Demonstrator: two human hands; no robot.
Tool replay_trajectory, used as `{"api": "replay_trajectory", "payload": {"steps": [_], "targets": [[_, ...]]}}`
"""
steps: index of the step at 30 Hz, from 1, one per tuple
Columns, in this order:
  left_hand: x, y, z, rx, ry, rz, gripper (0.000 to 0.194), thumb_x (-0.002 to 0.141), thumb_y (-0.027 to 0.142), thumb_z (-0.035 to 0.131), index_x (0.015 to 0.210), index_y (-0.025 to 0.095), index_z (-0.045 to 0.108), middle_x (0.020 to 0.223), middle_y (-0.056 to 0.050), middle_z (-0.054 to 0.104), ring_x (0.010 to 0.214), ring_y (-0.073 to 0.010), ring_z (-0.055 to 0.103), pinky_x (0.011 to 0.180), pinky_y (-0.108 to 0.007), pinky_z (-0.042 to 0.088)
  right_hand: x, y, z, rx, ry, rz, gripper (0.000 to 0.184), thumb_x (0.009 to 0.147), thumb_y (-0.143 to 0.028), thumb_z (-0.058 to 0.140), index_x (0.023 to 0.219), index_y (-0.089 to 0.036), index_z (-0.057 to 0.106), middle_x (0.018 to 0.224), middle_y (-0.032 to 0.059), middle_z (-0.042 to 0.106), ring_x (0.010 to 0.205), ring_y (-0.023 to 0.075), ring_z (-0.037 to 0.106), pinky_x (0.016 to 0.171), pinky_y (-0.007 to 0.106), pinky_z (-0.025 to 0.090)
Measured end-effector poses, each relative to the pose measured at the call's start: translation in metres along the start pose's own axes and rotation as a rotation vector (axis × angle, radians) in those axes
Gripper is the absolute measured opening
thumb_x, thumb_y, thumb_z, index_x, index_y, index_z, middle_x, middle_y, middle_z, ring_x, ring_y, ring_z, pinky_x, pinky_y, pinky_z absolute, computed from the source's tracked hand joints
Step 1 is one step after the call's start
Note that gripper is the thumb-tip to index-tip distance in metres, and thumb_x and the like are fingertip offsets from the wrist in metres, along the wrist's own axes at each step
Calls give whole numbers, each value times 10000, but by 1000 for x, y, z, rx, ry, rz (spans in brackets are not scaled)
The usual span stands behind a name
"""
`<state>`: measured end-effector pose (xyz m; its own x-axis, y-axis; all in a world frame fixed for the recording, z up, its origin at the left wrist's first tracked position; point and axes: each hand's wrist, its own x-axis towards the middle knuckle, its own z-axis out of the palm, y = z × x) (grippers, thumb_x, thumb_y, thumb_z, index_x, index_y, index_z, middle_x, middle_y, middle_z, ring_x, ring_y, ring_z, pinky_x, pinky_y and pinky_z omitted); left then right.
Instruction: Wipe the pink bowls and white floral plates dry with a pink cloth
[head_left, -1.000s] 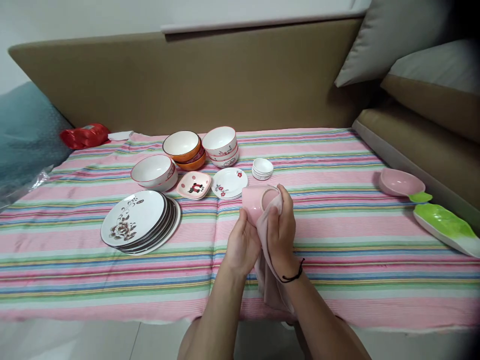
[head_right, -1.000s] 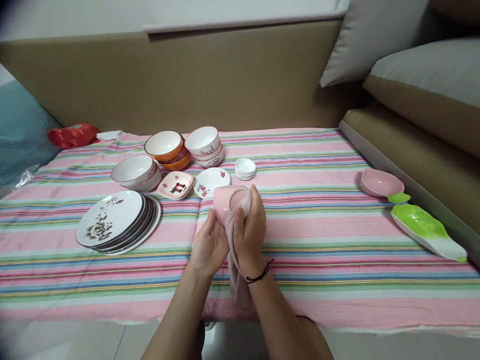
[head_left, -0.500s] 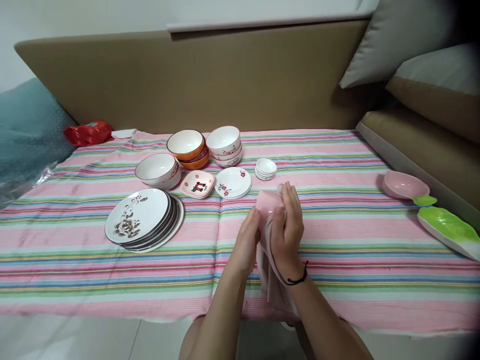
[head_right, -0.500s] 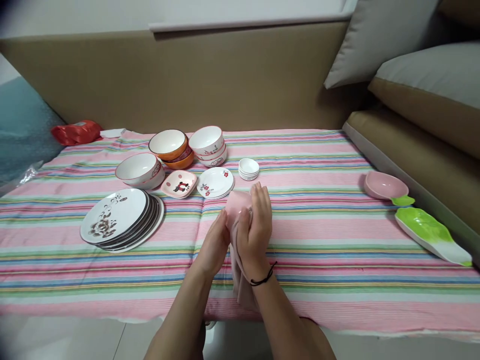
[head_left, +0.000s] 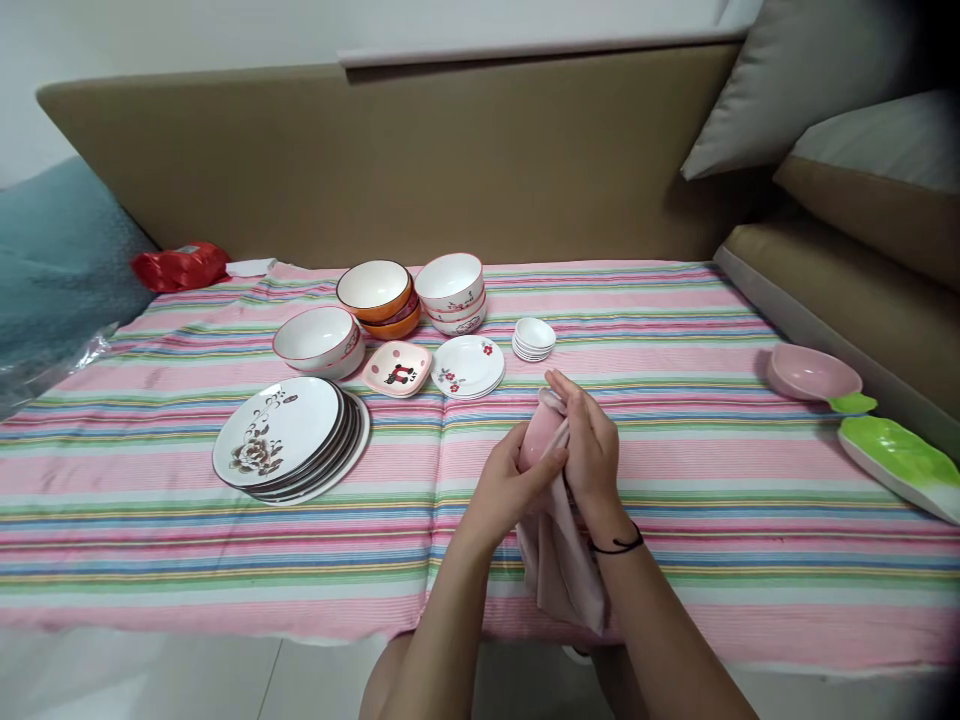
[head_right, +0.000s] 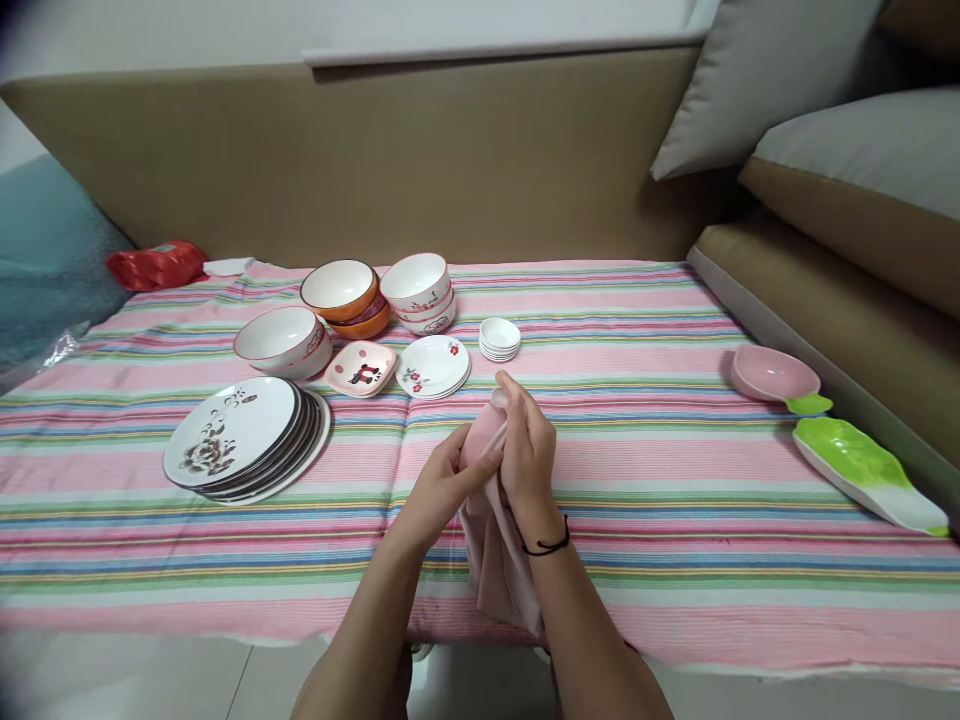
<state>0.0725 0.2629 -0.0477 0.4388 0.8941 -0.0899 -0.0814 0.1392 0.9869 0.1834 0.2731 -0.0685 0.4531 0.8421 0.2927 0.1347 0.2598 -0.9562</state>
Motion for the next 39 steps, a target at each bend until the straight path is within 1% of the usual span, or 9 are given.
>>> {"api": "replay_trajectory", "payload": {"steps": [3,8,14,18,21,24,27,30,39], "targets": [[1,0,0,-4,18,-35,237,818,362,605,933,156,627,828,-14,593,759,-151,510,651,-236,388,0,-3,0,18,-29,-78,413,962,-393,342,1252,-205,567,1279,78,588,1231,216,503,1032,422,397],[4,-5,-2,-148,238,-75,359,816,411,568,592,163,437,550,56,346,516,-78,291,486,-214,246,0,-11,-2,0,-129,-253,413,957,-368,360,1331,-240,483,1394,60,481,1314,221,407,1092,448,327],[7,-6,-3,-508,404,-94,263,747,383,658,700,144,557,625,29,531,563,-98,466,541,-216,374,-3,-13,1,-177,-58,-258,380,910,-316,458,1274,-217,508,1326,84,530,1246,223,467,1055,446,364],[11,-6,-6,-652,500,-58,260,717,352,710,816,118,655,788,-43,667,688,-149,605,623,-242,463,-4,-12,4,-308,55,-271,128,826,-280,577,912,-199,624,953,63,634,941,208,588,857,388,481],[14,-7,-11,-733,563,-16,218,769,290,675,892,110,672,906,-75,691,806,-169,639,688,-246,498,-4,-12,3,-295,8,-238,118,839,-262,559,753,-201,613,817,40,619,801,180,593,726,328,497],[16,-8,-17,-753,607,-7,206,816,263,628,953,113,667,985,-87,687,895,-182,641,732,-251,512,-3,-10,-2,-246,-87,-200,164,875,-231,491,862,-209,652,911,53,655,868,182,613,754,325,506],[15,-7,-21,-749,618,-12,194,831,257,611,950,114,662,1002,-91,683,919,-186,638,739,-248,512,-1,-7,-7,-232,-238,-231,266,872,-173,445,1014,-231,662,1065,59,659,1009,192,604,871,366,495],[15,-5,-23,-755,602,-23,198,831,264,608,944,111,659,995,-94,681,906,-183,636,748,-256,508,0,-5,-12,-239,-332,-250,262,847,-142,467,961,-238,683,1084,50,654,1026,187,606,871,358,502],[9,-2,-23,-420,454,-17,299,723,425,692,769,143,606,703,7,572,617,-108,506,557,-206,393,0,-14,-13,-223,-120,-306,184,826,-123,486,827,-215,645,872,38,660,861,177,631,703,308,522]]}}
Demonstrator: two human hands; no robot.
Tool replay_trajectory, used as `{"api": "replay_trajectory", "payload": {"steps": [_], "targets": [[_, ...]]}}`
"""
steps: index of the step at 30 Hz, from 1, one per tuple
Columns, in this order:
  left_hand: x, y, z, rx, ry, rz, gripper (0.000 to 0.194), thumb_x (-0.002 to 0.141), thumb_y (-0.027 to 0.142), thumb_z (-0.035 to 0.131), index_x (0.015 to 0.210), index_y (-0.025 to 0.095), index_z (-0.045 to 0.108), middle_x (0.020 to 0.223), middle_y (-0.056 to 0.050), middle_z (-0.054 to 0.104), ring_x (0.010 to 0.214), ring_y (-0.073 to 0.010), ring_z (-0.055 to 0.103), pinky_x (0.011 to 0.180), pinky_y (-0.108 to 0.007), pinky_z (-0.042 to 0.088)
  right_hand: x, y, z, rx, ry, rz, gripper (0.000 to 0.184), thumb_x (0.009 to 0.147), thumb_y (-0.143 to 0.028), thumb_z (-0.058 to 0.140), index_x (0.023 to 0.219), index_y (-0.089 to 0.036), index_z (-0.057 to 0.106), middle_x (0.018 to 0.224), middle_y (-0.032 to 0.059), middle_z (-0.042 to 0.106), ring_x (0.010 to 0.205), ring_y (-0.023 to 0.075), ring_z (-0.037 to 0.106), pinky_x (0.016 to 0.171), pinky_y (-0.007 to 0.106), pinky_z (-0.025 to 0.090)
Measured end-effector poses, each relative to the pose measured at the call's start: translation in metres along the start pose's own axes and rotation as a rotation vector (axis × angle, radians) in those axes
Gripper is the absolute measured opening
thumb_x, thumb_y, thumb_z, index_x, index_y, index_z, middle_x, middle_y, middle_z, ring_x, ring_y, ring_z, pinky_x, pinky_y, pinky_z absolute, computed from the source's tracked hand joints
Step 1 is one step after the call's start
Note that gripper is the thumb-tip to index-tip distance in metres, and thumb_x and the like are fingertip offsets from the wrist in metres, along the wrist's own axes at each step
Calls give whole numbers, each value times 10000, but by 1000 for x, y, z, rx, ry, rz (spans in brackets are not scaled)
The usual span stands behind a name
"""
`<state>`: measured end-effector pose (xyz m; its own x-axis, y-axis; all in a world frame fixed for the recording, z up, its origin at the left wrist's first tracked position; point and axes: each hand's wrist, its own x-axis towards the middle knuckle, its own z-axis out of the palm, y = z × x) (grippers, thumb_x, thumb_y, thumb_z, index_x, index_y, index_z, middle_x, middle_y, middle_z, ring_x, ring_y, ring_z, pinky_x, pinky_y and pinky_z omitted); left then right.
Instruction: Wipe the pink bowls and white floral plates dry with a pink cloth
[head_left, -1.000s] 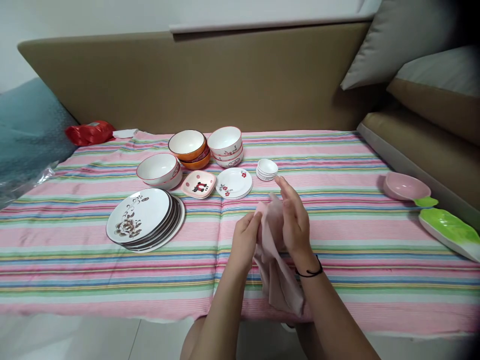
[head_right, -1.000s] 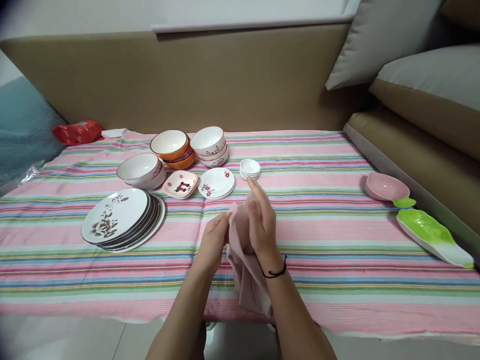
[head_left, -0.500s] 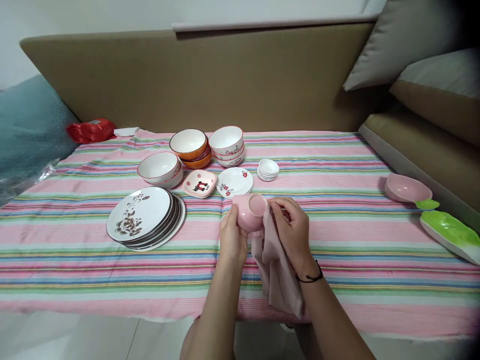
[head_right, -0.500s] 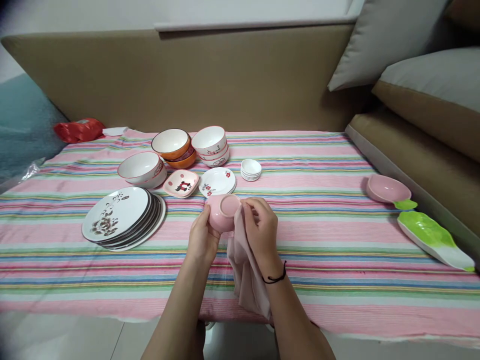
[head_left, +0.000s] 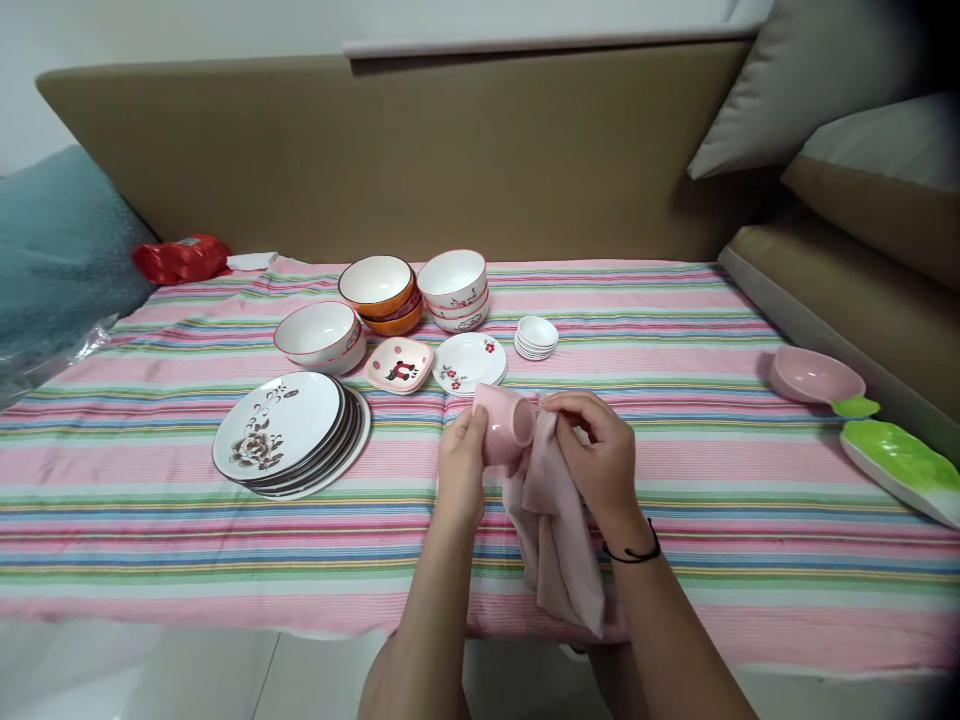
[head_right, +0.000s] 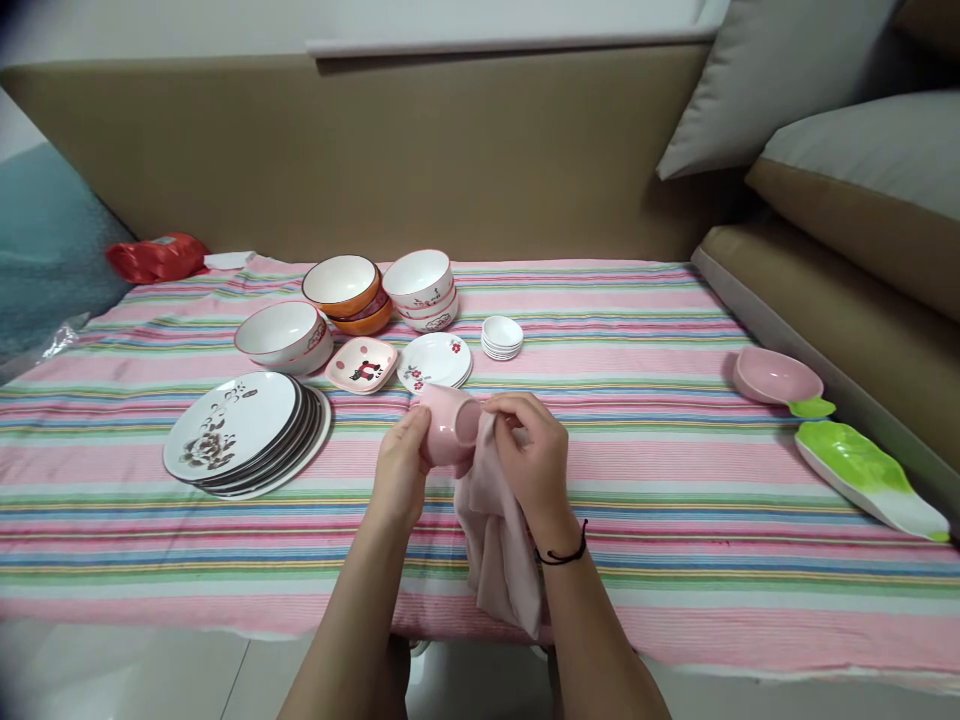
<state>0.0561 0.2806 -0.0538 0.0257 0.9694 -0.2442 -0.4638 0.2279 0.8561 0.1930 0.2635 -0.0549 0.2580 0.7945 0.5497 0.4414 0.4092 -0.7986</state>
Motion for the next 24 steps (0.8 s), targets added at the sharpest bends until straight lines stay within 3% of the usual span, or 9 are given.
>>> {"api": "replay_trajectory", "payload": {"steps": [5,10,14,18,22,24], "targets": [[-1,-7,0,242,-152,-2,407,746,486,648,591,167,449,559,52,345,509,-79,296,471,-205,245,-2,-3,3,149,40,39,76,817,-161,541,834,-204,601,911,50,648,918,185,634,810,346,541],[-5,-5,6,308,-247,-20,385,766,473,623,597,171,455,560,46,350,525,-91,309,490,-215,252,-3,-6,7,214,32,30,65,834,-174,537,868,-213,576,1005,68,639,993,194,626,849,358,540],[-6,-3,6,224,-190,-47,383,764,493,623,611,163,503,587,32,429,561,-101,376,531,-222,317,-3,-4,12,215,-85,56,289,792,-159,573,1064,-219,498,1190,100,584,1078,202,602,956,393,487],[-4,-6,2,88,-126,-86,405,766,552,611,761,148,628,703,-6,576,661,-140,510,626,-253,407,-5,4,17,21,-124,52,379,754,-220,621,1112,-214,499,1186,104,564,1112,222,564,976,413,462],[-1,-10,2,-19,-30,-78,410,757,506,651,987,167,679,947,-40,662,895,-189,587,751,-266,448,-10,9,24,-137,-366,-51,523,759,-319,659,1249,-238,497,1325,96,507,1263,258,437,1070,486,354],[1,-12,2,-71,-4,-96,415,756,493,656,1030,181,678,1046,-42,657,987,-198,577,784,-258,450,-12,10,27,-181,-413,-87,549,765,-345,659,1280,-251,493,1372,87,471,1305,260,386,1100,502,304]]}}
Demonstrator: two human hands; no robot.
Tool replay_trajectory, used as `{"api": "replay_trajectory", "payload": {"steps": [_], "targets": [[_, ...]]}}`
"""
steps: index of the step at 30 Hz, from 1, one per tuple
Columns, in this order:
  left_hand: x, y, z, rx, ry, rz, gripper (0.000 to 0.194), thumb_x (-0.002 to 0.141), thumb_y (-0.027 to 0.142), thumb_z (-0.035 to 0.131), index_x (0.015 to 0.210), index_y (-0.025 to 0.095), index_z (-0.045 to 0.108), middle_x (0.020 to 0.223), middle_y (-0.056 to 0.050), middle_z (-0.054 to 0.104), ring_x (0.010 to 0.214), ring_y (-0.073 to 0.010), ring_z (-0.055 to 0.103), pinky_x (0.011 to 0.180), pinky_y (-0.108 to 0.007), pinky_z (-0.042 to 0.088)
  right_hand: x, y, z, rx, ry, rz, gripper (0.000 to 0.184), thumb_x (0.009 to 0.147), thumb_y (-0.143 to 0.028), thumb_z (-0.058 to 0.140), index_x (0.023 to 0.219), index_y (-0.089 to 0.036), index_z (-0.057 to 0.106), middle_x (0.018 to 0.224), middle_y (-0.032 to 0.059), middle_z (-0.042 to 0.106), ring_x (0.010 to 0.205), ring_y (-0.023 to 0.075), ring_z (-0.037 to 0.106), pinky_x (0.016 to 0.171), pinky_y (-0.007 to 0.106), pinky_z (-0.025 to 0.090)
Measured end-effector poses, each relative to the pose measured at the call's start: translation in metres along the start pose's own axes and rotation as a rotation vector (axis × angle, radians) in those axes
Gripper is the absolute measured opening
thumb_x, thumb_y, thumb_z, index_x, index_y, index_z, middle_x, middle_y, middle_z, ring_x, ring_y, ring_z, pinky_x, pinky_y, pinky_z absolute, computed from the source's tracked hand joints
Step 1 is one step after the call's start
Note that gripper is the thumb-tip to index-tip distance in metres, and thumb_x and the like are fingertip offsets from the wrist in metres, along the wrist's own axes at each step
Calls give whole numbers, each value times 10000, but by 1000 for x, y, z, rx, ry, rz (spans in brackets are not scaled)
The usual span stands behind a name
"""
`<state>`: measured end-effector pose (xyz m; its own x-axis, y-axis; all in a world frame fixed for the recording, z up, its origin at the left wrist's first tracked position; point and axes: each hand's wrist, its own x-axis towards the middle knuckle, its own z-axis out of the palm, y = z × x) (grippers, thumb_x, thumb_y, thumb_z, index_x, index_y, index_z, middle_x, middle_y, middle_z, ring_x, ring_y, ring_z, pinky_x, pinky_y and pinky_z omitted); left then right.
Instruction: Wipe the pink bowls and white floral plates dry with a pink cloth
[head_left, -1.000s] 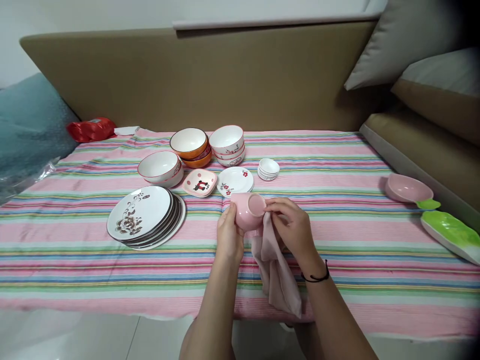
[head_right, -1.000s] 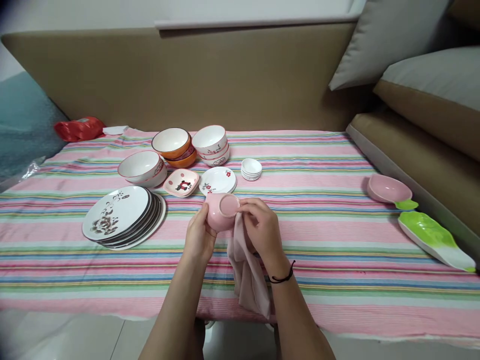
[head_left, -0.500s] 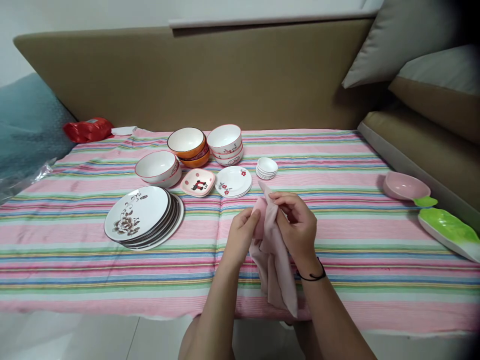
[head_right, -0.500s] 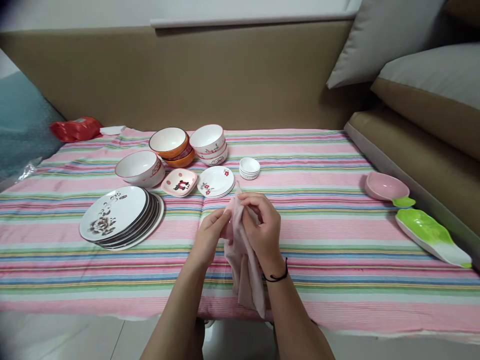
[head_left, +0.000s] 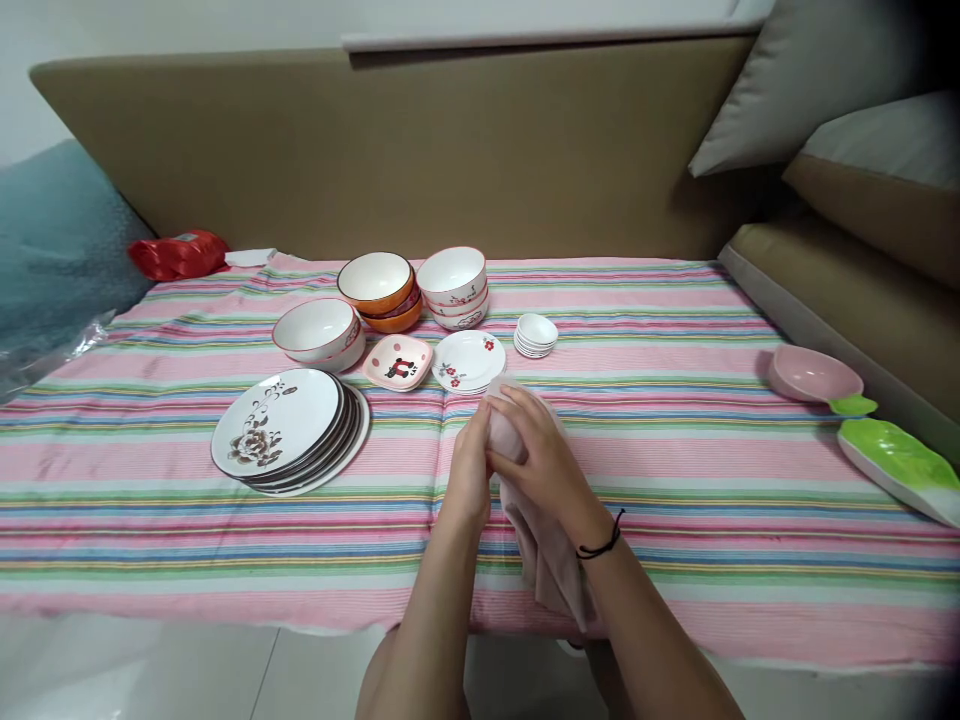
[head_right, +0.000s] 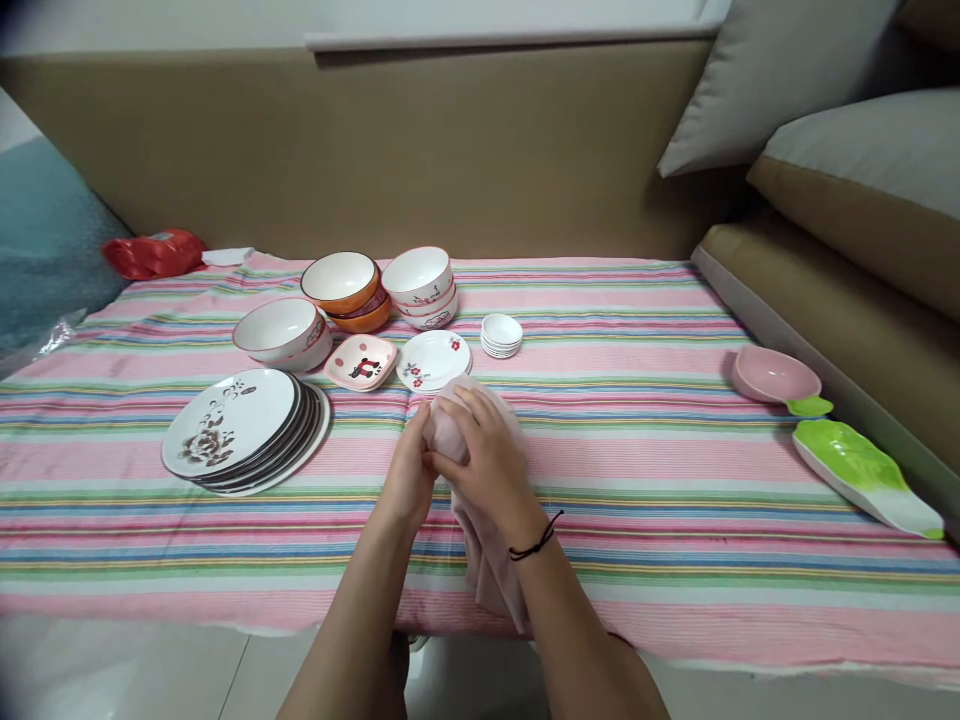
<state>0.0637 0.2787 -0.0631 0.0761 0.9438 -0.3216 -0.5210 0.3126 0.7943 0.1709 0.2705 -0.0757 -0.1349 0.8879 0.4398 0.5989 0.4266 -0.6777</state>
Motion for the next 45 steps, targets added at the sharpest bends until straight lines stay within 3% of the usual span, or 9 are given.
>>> {"api": "replay_trajectory", "payload": {"steps": [7,11,14,18,20,26,31,36,45], "targets": [[-2,2,1,143,-72,-2,422,755,552,621,928,170,669,799,-13,621,732,-153,557,602,-232,410,2,4,7,151,153,115,396,861,-395,545,1227,-245,551,1316,73,531,1251,219,448,1079,443,336],[-11,9,7,281,-224,18,322,754,463,654,828,153,609,704,9,562,642,-125,510,578,-223,384,3,9,8,395,258,266,361,921,-394,416,1188,-216,583,1251,82,587,1175,201,522,1028,409,393],[-16,8,10,319,-285,34,296,765,352,658,975,171,556,665,27,538,598,-117,498,550,-214,366,4,11,8,502,254,379,384,902,-428,437,1161,-201,605,1249,88,594,1163,224,533,1006,414,405],[-19,2,11,262,-294,58,567,779,275,646,1254,242,338,693,37,558,621,-130,530,568,-215,384,5,10,6,582,313,583,435,850,-477,497,1160,-188,595,1212,102,609,1101,251,560,957,431,434],[-17,-1,12,238,-342,77,568,796,268,629,1267,261,311,755,21,581,663,-134,543,599,-221,395,5,9,5,637,325,641,426,841,-480,503,1145,-193,589,1191,95,615,1077,243,570,933,415,448],[-11,1,11,265,-404,106,226,815,257,604,980,207,457,658,49,487,568,-84,411,534,-191,306,4,8,4,643,323,620,389,856,-473,476,1114,-199,575,1175,72,610,1100,211,555,959,361,427],[-10,2,10,260,-341,132,264,801,298,628,791,208,380,570,80,389,515,-70,348,499,-179,252,2,7,3,613,262,643,463,848,-528,474,1186,-220,545,1250,60,575,1168,217,514,1002,363,393],[-8,3,9,290,-244,160,327,809,379,620,727,202,357,536,89,322,484,-64,288,475,-183,233,1,4,-2,569,186,635,554,855,-562,448,1283,-212,487,1383,64,476,1294,205,407,1087,359,311],[-9,11,0,564,-321,207,206,859,399,550,837,202,494,566,71,347,527,-86,343,515,-198,305,-2,9,-1,563,74,589,537,875,-539,435,1315,-233,473,1419,35,441,1329,181,368,1129,354,258]]}}
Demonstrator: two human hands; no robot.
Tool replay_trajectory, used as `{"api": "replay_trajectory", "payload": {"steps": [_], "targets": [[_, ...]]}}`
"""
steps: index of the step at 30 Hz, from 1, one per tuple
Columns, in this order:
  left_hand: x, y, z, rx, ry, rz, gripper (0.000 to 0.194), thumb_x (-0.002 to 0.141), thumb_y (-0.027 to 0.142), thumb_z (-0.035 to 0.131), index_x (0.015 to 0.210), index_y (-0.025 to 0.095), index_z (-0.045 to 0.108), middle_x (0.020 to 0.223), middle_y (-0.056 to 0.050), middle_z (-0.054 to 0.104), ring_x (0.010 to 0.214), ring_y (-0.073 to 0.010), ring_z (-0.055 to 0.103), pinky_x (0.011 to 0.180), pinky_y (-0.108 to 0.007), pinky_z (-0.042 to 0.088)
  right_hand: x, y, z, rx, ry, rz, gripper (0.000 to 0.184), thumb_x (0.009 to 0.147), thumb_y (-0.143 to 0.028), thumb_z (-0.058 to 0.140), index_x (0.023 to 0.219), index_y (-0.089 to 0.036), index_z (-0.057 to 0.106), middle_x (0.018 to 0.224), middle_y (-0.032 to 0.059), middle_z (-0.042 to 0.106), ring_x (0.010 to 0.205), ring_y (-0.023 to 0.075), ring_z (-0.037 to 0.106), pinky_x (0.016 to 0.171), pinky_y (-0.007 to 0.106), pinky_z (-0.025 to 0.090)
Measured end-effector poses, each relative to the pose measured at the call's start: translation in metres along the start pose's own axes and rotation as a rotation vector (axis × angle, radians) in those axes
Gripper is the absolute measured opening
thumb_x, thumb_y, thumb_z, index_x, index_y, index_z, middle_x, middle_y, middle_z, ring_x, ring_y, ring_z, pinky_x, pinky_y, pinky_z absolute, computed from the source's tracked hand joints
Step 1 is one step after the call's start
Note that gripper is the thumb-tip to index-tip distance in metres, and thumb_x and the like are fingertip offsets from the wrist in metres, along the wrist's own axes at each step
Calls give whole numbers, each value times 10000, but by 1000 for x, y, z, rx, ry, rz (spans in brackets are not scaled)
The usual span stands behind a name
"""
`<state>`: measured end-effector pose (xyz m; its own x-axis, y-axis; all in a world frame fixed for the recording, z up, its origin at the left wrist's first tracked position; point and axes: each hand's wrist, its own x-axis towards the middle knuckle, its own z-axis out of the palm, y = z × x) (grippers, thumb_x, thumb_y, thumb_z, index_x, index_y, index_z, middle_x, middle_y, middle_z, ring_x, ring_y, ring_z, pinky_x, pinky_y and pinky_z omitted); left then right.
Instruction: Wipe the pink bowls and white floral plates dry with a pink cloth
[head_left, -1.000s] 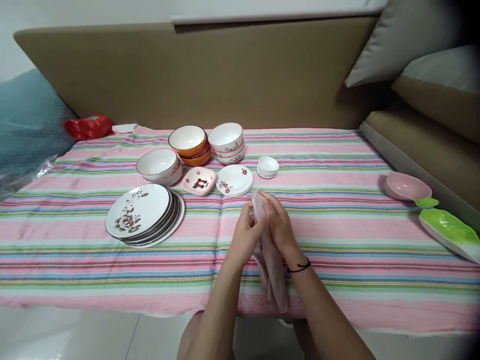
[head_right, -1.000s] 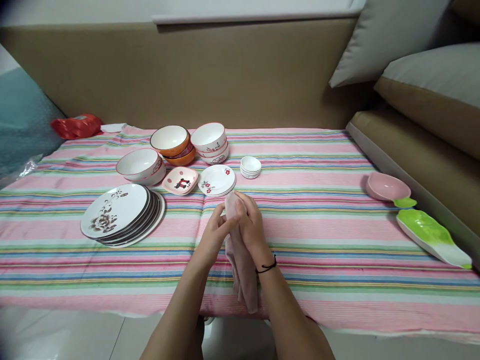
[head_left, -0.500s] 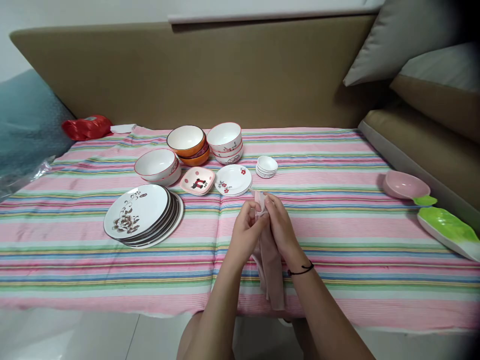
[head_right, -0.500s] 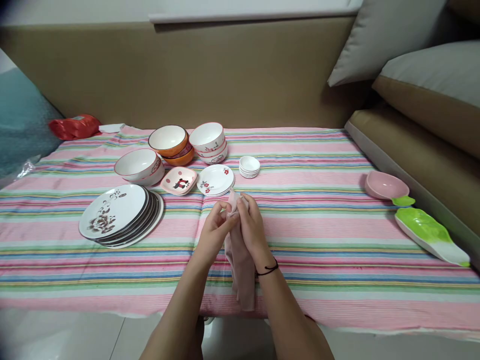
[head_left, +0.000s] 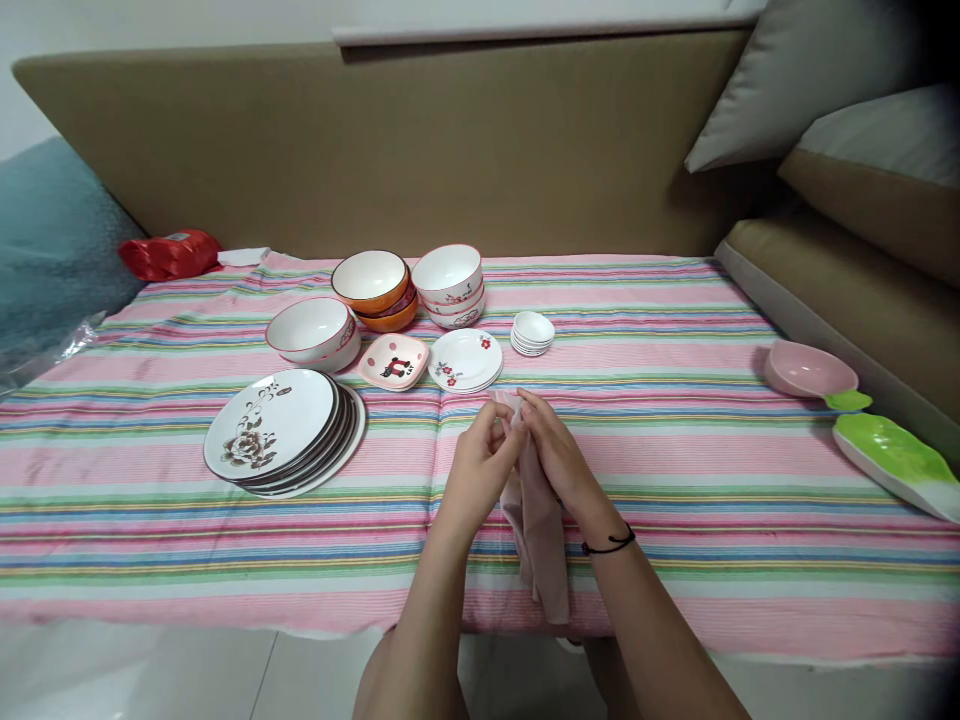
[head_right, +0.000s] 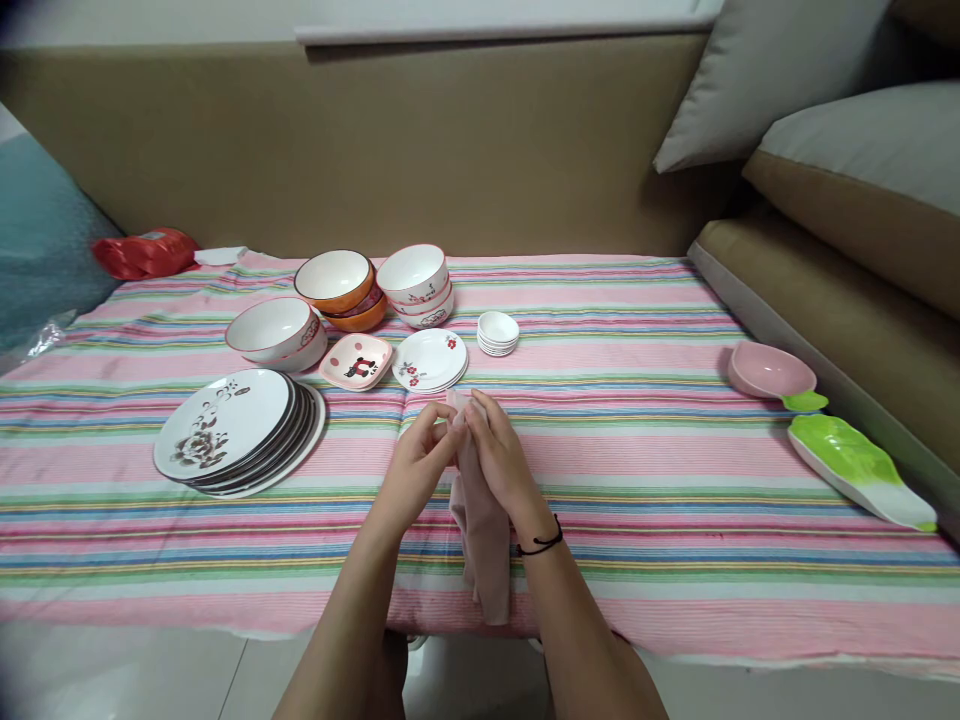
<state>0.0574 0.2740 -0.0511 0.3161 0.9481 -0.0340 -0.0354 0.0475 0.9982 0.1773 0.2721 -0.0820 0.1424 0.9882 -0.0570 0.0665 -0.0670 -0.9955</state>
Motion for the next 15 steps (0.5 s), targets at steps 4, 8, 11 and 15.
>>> {"api": "replay_trajectory", "payload": {"steps": [4,8,11,15], "targets": [[1,2,-3,-137,-6,-73,279,815,412,595,709,175,491,627,37,447,594,-98,446,572,-205,383,-1,0,0,-30,17,5,517,873,-533,440,1300,-245,488,1417,26,442,1331,187,359,1131,358,252],[1,4,-8,-365,-31,-198,295,769,411,653,699,165,505,690,17,512,652,-111,527,641,-224,448,-2,-3,-1,-14,15,24,492,876,-538,434,1283,-266,496,1392,15,468,1303,190,397,1111,359,287],[1,1,-10,-507,-19,-225,285,757,421,673,786,164,553,744,-10,576,674,-132,572,634,-239,468,-1,-4,-2,14,14,18,481,871,-530,449,1266,-262,504,1367,22,492,1277,194,427,1092,358,318],[2,-1,-8,-572,14,-237,390,761,537,636,844,159,594,767,-42,615,661,-148,589,618,-254,473,0,-6,-1,16,23,-11,495,850,-524,482,1256,-242,505,1358,40,500,1269,200,434,1083,357,324]]}}
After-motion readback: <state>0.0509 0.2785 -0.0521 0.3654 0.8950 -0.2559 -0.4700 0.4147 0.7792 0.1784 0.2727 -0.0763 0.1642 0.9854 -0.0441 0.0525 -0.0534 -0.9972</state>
